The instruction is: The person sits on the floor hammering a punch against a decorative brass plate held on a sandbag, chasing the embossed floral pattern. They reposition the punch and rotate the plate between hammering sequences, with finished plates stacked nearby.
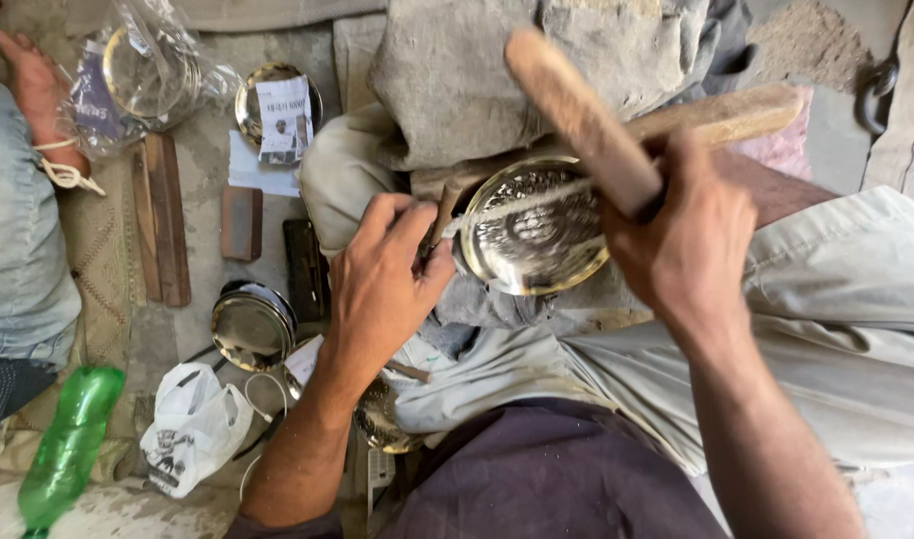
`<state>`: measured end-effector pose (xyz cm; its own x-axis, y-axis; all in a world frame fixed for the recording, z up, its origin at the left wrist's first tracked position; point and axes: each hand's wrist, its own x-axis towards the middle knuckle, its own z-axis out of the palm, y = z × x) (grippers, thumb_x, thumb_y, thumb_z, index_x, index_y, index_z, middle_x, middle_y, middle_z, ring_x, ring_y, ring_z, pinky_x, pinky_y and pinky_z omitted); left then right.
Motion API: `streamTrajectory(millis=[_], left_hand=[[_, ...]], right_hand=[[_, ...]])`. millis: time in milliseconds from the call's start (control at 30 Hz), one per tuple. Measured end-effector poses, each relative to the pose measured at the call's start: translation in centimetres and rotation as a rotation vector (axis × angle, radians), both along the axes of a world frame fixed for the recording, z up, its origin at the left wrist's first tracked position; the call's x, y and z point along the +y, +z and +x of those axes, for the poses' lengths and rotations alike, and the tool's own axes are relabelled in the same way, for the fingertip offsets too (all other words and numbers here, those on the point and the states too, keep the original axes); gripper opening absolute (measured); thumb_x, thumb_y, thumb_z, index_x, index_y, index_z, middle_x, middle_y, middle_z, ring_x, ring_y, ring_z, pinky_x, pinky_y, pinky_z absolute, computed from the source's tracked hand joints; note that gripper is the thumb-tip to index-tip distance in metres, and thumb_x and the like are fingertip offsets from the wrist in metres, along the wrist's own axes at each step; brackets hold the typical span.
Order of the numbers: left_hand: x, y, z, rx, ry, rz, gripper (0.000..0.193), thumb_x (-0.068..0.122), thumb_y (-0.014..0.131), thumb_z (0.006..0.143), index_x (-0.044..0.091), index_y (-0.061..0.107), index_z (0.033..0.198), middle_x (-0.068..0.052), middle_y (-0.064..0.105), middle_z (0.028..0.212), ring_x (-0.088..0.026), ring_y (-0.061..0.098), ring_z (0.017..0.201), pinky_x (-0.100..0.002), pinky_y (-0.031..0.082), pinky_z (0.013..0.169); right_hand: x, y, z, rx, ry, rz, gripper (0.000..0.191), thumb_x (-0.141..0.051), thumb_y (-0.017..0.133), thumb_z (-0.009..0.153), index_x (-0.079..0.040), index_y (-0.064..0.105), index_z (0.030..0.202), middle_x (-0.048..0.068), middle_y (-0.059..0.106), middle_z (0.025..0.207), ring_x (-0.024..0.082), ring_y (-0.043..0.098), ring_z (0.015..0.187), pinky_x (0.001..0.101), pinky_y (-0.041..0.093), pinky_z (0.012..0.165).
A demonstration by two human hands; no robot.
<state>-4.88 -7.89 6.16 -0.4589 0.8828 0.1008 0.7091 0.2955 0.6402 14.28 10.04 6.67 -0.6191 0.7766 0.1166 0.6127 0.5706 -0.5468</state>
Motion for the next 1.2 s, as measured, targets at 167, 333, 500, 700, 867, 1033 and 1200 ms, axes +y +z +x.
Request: streamTrajectory(millis=[167, 333, 500, 700, 867, 1033, 1200], left_hand=[[0.9, 0.5, 1.1, 0.059, -0.023, -0.01, 0.026, 0.014, 0.076, 0.091, 0.004, 0.068, 0.113, -0.014, 0.065, 0.111, -0.033, 0.07, 0.08, -0.045, 0.057, 0.067], [1.2, 0.6, 3.3, -0.188, -0.052, 0.103, 0.021, 0.014, 0.073, 0.099, 0.0, 0.063, 0.111, -0.014, 0.066, 0.108, -0.021, 0.074, 0.083, -0.033, 0.064, 0.069], [4.0, -1.8, 6.9, -0.56, -0.132, 0.195, 0.024, 0.017, 0.068, 0.103, 0.0, 0.061, 0.119, -0.01, 0.07, 0.102, -0.019, 0.077, 0.095, -0.028, 0.072, 0.074], [7.9, -3.6, 9.3, -0.771, -0.177, 0.171, 0.025, 0.022, 0.065, 0.107, 0.004, 0.055, 0.122, -0.008, 0.073, 0.102, -0.02, 0.078, 0.101, -0.033, 0.073, 0.081], [9.5, -6.2, 9.6, -0.502, -0.288, 0.073, 0.038, 0.029, 0.069, 0.101, 0.006, 0.055, 0.126, -0.009, 0.073, 0.1, -0.021, 0.076, 0.086, -0.036, 0.065, 0.068], [9.0, -7.5, 9.8, -0.386, -0.344, 0.171, 0.045, 0.03, 0.072, 0.1, 0.007, 0.052, 0.134, -0.011, 0.071, 0.103, -0.023, 0.073, 0.088, -0.036, 0.063, 0.072], [9.4, -7.7, 10.3, -0.432, -0.344, 0.126, 0.049, 0.029, 0.072, 0.098, 0.005, 0.052, 0.135, -0.011, 0.072, 0.102, -0.021, 0.074, 0.085, -0.034, 0.065, 0.07]], right_hand=[[1.4, 1.1, 0.3, -0.101, 0.046, 0.1, 0.028, -0.003, 0.074, 0.089, 0.0, 0.062, 0.114, 0.023, 0.073, 0.082, 0.038, 0.071, 0.066, 0.0507, 0.055, 0.059], [2.3, 2.8, 4.9, -0.13, 0.085, 0.127, 0.037, -0.011, 0.084, 0.09, 0.0, 0.062, 0.117, 0.022, 0.073, 0.094, 0.033, 0.074, 0.08, 0.0434, 0.06, 0.069], [3.9, 1.9, 11.2, -0.011, -0.184, -0.439, 0.043, -0.015, 0.08, 0.093, 0.005, 0.055, 0.122, 0.016, 0.071, 0.09, 0.023, 0.073, 0.077, 0.0331, 0.063, 0.066], [3.8, 1.3, 16.1, -0.223, -0.159, -0.37, 0.053, 0.003, 0.078, 0.081, 0.013, 0.051, 0.125, 0.026, 0.069, 0.099, 0.03, 0.071, 0.08, 0.0375, 0.06, 0.067], [4.2, 0.4, 17.0, -0.266, -0.133, -0.356, 0.053, 0.004, 0.077, 0.081, 0.013, 0.05, 0.126, 0.026, 0.069, 0.1, 0.03, 0.071, 0.08, 0.0375, 0.06, 0.067], [4.3, -0.3, 17.0, -0.309, -0.107, -0.312, 0.054, 0.004, 0.077, 0.081, 0.013, 0.05, 0.127, 0.026, 0.069, 0.1, 0.03, 0.071, 0.081, 0.0374, 0.06, 0.068], [4.0, -0.4, 17.2, -0.317, -0.111, -0.31, 0.054, 0.004, 0.076, 0.082, 0.013, 0.05, 0.128, 0.026, 0.069, 0.1, 0.03, 0.071, 0.081, 0.0374, 0.06, 0.068]])
